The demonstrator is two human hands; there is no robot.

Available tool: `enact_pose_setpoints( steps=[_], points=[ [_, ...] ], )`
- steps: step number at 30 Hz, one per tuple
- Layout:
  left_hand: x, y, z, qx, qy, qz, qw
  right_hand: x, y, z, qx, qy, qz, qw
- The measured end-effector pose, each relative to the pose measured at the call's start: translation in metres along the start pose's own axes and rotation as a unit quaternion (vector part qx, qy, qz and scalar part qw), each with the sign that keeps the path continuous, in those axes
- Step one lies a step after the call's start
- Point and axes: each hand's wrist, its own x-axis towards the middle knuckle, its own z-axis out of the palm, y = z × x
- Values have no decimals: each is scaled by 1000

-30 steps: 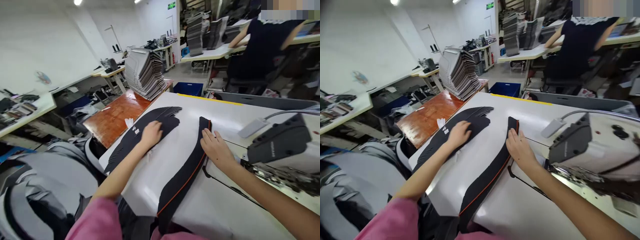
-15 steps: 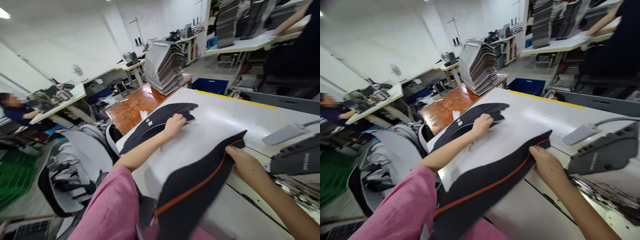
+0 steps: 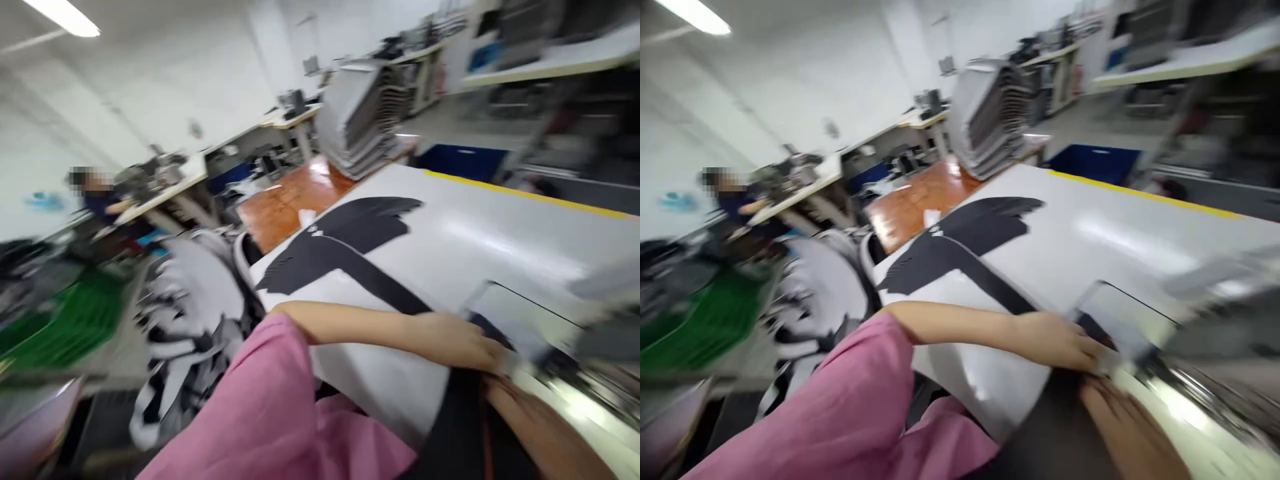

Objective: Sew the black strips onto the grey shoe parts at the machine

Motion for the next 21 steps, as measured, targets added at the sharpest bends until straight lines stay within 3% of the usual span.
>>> enact_pose_setpoints(
  steps=[2,3,5,10,21],
  points=[
    [-7,2,8,-29,62,-12,998,-44,-22,-18,-57,12,19,998],
    [-7,1,12,-37,81,-38,995,-52,-34,-23,-89,4,27,996],
    [-2,-2,17,-38,109,-65,991,-49,-50,-29,-121,-2,70,990],
    [8,6,20,-18,128,-63,990,-29,-55,-36,-103,-7,139,985],
    [11,1,16,-10,99,-22,995,-32,-60,-45,-93,-47,155,982]
  ],
)
